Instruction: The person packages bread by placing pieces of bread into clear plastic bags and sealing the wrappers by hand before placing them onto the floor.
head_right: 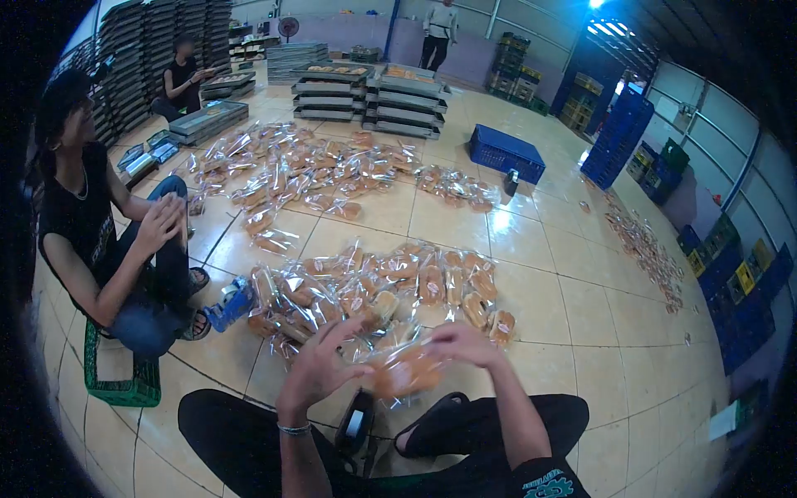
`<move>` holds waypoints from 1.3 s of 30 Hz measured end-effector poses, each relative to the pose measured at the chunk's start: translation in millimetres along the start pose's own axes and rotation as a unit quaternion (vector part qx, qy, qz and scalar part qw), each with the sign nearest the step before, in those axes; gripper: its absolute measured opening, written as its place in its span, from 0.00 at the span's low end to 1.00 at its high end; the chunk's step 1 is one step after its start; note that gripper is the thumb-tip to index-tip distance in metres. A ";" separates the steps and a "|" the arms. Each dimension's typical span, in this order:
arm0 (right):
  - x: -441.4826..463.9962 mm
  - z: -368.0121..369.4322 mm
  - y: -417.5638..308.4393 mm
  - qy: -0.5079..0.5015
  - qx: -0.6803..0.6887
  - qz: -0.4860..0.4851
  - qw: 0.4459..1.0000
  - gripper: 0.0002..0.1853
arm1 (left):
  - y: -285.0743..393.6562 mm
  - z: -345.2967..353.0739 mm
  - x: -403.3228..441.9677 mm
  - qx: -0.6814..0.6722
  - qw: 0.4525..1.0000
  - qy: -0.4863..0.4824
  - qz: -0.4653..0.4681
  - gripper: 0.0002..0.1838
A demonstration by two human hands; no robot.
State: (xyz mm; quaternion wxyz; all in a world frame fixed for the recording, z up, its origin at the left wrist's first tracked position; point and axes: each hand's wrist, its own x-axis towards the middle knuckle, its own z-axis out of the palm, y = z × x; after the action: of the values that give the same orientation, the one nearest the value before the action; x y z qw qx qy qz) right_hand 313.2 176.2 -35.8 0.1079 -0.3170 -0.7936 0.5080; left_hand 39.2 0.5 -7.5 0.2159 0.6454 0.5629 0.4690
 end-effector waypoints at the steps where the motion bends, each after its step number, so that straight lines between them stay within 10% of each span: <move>1: -13.0 -16.6 30.2 0.130 0.115 0.068 0.983 0.13 | 3.7 -6.0 0.3 0.028 0.999 0.031 0.004 0.43; 2: -23.2 -39.4 78.0 0.279 0.201 0.060 0.937 0.18 | 5.3 -9.7 -2.0 0.055 0.997 0.059 0.008 0.42; 4: -37.7 -62.0 127.7 0.564 0.498 -0.033 0.658 0.11 | -1.3 -11.9 -5.1 0.053 0.995 0.081 0.011 0.37; 7: -56.3 -70.4 223.6 0.582 0.471 0.032 0.662 0.13 | 4.9 -15.6 0.7 0.048 0.991 0.111 -0.055 0.34; 9: -39.5 -38.8 228.2 0.453 0.253 0.240 0.821 0.11 | 3.0 -8.0 2.8 0.033 0.993 0.087 -0.076 0.28; 10: -27.5 -1.0 236.7 0.450 0.310 0.181 0.818 0.11 | -0.2 -2.6 4.5 0.033 0.992 0.094 -0.083 0.28; 12: -2.8 57.5 204.4 0.246 0.050 0.385 0.888 0.19 | -6.8 6.2 4.7 0.043 0.998 0.051 -0.014 0.23; 14: -2.9 136.8 223.7 0.199 -0.224 0.122 0.946 0.24 | -0.7 9.3 2.2 0.093 0.994 0.048 -0.021 0.21; 17: 10.5 200.3 215.5 0.186 -0.201 0.101 0.957 0.24 | -3.8 1.0 -0.7 0.059 0.997 -0.006 -0.045 0.21; 22: 35.7 214.7 204.5 0.089 0.204 0.371 0.902 0.15 | -16.0 -4.9 -8.8 0.098 0.994 0.023 -0.049 0.27; 30: 46.1 131.7 134.7 0.355 -0.219 0.010 0.909 0.09 | -16.6 15.3 6.7 0.086 0.991 -0.067 -0.075 0.34; 33: 25.0 92.4 42.4 0.107 -0.305 -0.018 0.946 0.09 | -33.9 24.8 4.8 0.052 0.995 -0.081 -0.011 0.41; 36: 9.9 74.3 -15.7 0.017 -0.373 -0.075 0.925 0.14 | -13.1 33.0 8.6 0.285 0.953 -0.015 0.104 0.45; 39: 5.3 70.9 -48.2 0.081 -0.302 -0.180 0.933 0.16 | -29.7 48.8 10.4 0.103 0.982 -0.153 0.047 0.46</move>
State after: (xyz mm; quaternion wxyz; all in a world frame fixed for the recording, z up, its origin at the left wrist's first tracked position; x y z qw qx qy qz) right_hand 255.1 113.5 -27.1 0.1605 -0.2269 -0.9419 0.1887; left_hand 64.2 30.5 -50.5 0.2102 0.7539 0.5376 0.3137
